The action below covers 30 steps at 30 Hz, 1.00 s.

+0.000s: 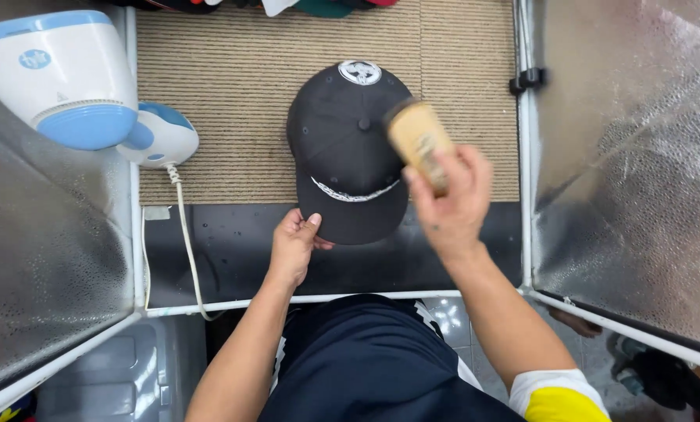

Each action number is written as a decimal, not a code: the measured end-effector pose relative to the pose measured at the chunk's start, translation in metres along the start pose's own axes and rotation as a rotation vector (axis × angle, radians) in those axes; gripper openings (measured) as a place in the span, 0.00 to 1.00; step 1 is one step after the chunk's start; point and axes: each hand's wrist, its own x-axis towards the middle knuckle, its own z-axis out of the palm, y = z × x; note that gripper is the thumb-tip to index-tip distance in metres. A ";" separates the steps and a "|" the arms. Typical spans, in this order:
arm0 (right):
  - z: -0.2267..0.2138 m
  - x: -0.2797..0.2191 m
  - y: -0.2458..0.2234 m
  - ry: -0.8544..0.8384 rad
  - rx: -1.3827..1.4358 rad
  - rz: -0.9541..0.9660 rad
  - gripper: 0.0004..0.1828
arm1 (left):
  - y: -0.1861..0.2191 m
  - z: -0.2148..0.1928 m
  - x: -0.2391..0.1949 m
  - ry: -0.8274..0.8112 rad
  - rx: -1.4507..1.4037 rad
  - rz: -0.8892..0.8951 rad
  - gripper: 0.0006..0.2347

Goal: The person cleans a black baseball cap placed on a stand. They use a brush to scrub the cap's surface, then apply steam with a handheld steamer, and finish by brushing the cap again. The person rotates the cap to clean different sections.

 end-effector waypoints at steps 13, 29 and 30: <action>0.055 -0.022 0.060 -0.297 0.198 0.913 0.20 | 0.013 0.015 -0.006 0.037 0.040 -0.015 0.05; 0.055 0.110 0.001 -0.493 -0.156 -0.037 0.19 | 0.058 0.038 -0.042 0.085 0.168 -0.023 0.11; 0.048 0.114 -0.019 -0.561 -0.115 -0.233 0.20 | 0.057 0.040 -0.037 0.083 0.173 -0.015 0.10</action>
